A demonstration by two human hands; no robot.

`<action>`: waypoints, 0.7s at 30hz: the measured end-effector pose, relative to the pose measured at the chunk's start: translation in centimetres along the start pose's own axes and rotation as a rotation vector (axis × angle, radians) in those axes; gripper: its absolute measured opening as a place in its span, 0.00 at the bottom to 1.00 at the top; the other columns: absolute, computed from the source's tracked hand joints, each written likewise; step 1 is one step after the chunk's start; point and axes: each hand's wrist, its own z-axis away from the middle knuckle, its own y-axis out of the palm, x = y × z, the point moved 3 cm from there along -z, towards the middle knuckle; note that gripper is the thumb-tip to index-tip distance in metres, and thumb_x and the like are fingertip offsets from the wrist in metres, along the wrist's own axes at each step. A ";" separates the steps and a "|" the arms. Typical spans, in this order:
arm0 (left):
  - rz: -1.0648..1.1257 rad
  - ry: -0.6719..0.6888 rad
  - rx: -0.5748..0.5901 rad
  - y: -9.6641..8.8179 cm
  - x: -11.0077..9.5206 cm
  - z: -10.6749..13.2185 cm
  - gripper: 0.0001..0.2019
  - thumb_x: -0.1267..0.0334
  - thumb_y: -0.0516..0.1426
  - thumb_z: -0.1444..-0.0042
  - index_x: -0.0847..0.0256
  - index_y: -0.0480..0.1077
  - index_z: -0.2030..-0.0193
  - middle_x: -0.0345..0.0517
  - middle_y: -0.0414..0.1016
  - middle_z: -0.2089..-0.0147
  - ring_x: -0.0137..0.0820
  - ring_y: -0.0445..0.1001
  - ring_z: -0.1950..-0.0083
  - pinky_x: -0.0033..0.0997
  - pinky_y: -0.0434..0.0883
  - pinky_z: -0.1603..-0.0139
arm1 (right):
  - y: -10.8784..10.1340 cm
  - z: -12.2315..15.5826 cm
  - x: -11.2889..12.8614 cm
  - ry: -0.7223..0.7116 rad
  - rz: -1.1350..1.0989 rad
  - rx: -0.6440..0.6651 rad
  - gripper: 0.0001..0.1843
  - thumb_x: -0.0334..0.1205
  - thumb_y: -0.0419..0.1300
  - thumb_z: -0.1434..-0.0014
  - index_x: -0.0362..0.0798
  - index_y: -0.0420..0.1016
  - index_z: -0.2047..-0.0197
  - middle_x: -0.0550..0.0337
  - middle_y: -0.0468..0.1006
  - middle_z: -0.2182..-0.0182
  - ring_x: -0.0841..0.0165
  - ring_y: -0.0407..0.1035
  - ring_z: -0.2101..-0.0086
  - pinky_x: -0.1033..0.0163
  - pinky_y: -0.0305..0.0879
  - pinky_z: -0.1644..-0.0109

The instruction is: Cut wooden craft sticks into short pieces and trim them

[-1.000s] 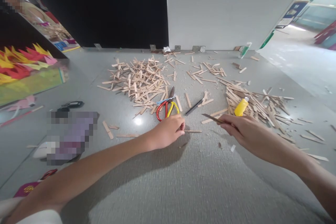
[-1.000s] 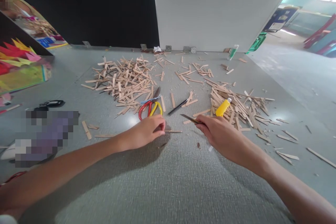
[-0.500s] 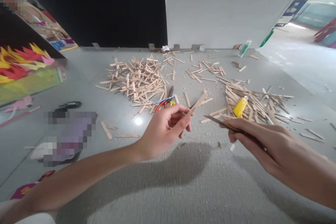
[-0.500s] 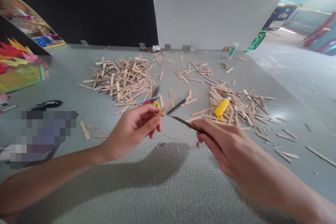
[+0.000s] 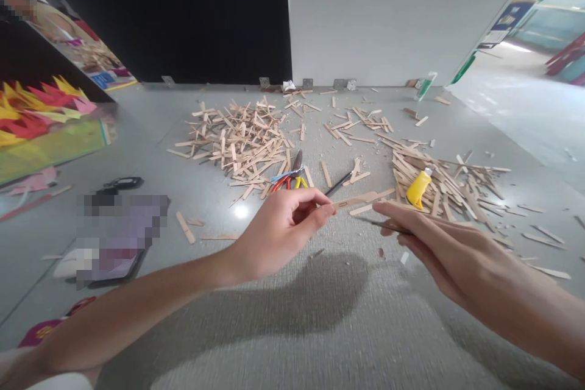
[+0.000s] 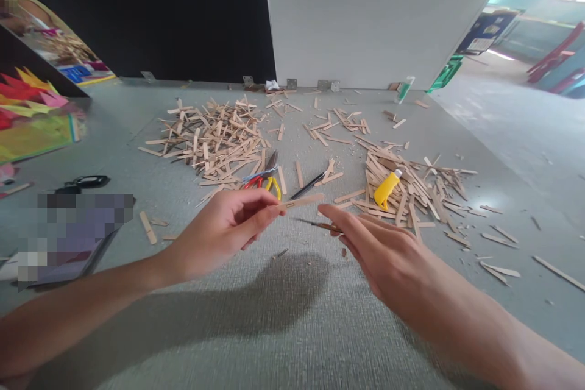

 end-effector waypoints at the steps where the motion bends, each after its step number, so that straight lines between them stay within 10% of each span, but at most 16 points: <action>1: -0.020 0.001 -0.004 -0.1 0.0 0.0 0.15 0.52 0.59 0.28 0.62 0.76 0.60 0.32 0.63 0.76 0.23 0.61 0.77 0.21 0.58 0.79 | 0.0 -0.1 0.0 -0.017 0.010 -0.029 0.24 0.33 0.51 0.22 0.49 0.66 0.26 0.49 0.86 0.43 0.60 0.85 0.55 0.60 0.81 0.56; 7: -0.101 0.060 -0.012 -0.2 -0.2 0.1 0.18 0.53 0.56 0.28 0.63 0.78 0.64 0.32 0.58 0.76 0.22 0.53 0.77 0.23 0.51 0.79 | -1.1 -1.2 0.5 -0.129 0.101 -0.176 0.13 0.30 0.53 0.21 0.45 0.75 0.40 0.55 0.87 0.63 0.68 0.79 0.72 0.62 0.65 0.72; 21: -0.249 0.096 0.029 0.1 0.3 -0.1 0.17 0.55 0.55 0.26 0.61 0.75 0.64 0.32 0.62 0.77 0.24 0.57 0.77 0.25 0.54 0.75 | -1.5 -1.7 0.9 -0.235 0.296 -0.094 0.18 0.27 0.43 0.20 0.41 0.72 0.41 0.55 0.85 0.66 0.68 0.75 0.75 0.60 0.61 0.73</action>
